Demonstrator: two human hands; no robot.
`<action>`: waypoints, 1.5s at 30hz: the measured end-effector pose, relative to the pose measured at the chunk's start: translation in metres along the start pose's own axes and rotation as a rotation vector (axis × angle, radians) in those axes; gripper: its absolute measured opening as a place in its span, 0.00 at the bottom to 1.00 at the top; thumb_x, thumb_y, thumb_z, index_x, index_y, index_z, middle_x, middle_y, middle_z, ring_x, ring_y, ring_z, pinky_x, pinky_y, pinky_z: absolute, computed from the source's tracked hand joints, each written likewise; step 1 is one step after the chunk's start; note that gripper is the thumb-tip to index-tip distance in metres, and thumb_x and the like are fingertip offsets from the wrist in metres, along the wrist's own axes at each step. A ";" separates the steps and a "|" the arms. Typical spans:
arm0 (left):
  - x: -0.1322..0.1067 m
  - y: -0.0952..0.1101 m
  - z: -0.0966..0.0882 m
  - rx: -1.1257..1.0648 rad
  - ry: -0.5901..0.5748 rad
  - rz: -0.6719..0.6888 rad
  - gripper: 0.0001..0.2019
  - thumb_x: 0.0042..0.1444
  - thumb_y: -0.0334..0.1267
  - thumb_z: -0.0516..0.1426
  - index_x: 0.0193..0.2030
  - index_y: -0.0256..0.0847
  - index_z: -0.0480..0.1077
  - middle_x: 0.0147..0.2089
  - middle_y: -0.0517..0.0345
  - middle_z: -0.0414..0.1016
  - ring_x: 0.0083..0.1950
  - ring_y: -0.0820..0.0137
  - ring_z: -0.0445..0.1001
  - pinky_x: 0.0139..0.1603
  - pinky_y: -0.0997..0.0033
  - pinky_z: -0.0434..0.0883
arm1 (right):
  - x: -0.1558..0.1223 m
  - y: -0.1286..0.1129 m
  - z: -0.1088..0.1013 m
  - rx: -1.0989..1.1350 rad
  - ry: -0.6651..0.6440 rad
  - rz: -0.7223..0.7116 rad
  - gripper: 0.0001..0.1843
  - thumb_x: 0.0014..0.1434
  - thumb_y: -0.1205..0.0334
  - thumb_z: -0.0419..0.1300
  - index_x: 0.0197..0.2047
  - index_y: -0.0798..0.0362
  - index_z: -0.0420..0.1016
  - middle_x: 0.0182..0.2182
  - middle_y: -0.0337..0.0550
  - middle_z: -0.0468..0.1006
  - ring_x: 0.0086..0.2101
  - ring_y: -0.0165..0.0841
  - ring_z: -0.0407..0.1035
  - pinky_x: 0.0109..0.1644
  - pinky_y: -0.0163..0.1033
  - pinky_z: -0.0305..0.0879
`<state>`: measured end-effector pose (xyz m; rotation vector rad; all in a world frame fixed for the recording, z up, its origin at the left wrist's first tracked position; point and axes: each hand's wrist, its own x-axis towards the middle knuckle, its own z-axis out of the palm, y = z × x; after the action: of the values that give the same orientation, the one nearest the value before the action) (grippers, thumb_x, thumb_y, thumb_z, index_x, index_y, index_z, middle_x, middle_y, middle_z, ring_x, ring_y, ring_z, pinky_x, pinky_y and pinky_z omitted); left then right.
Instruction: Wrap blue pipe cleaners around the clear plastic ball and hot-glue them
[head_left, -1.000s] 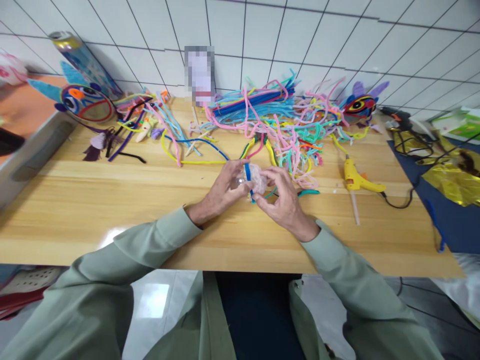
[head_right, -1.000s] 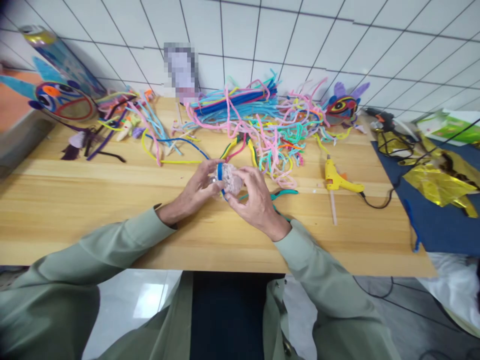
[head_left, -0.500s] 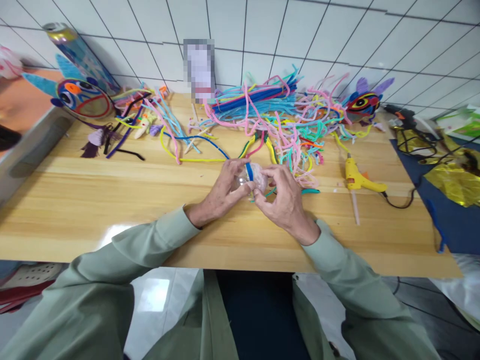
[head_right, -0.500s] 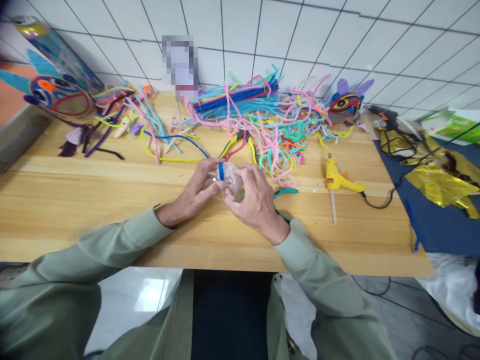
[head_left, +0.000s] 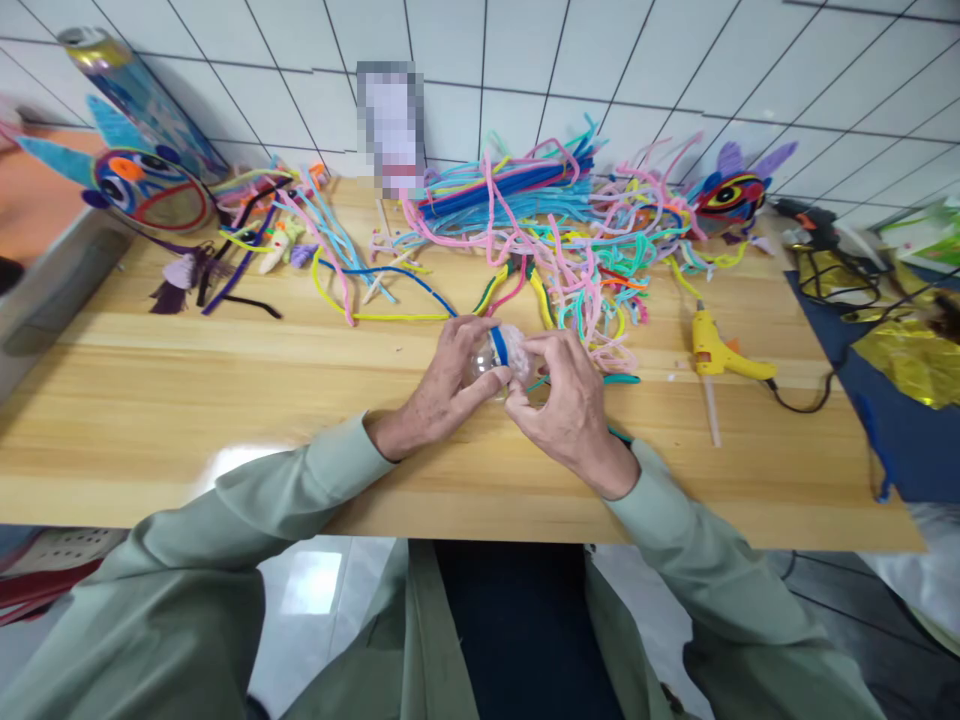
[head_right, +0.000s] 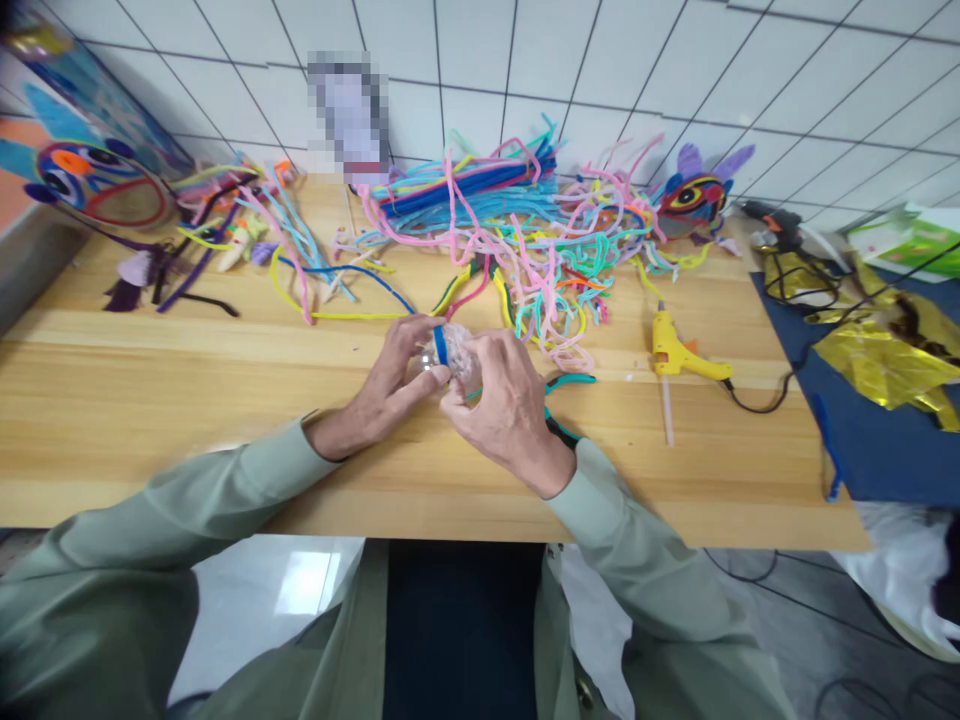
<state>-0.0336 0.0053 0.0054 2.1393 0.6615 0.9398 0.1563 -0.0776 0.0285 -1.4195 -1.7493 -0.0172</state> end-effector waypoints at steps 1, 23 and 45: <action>0.000 0.000 0.000 -0.001 -0.001 0.000 0.27 0.76 0.56 0.57 0.75 0.49 0.63 0.71 0.43 0.69 0.73 0.51 0.67 0.77 0.42 0.68 | 0.000 0.000 0.000 -0.003 0.001 0.000 0.22 0.56 0.69 0.64 0.53 0.46 0.69 0.46 0.51 0.78 0.48 0.51 0.76 0.48 0.58 0.80; -0.001 -0.002 -0.004 -0.124 -0.024 -0.016 0.29 0.70 0.43 0.62 0.75 0.49 0.63 0.72 0.42 0.69 0.73 0.51 0.71 0.75 0.41 0.73 | 0.004 0.009 -0.007 0.241 -0.060 0.073 0.09 0.67 0.62 0.66 0.50 0.44 0.75 0.47 0.47 0.80 0.48 0.44 0.78 0.44 0.49 0.82; 0.002 0.006 -0.004 -0.018 -0.013 0.054 0.31 0.67 0.39 0.62 0.75 0.47 0.62 0.70 0.42 0.71 0.73 0.49 0.71 0.74 0.41 0.74 | 0.009 0.005 -0.008 0.235 -0.072 0.129 0.14 0.60 0.65 0.67 0.47 0.43 0.72 0.45 0.46 0.79 0.47 0.44 0.77 0.41 0.49 0.82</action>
<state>-0.0341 0.0042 0.0128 2.1549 0.5887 0.9566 0.1650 -0.0731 0.0367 -1.3695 -1.6528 0.3026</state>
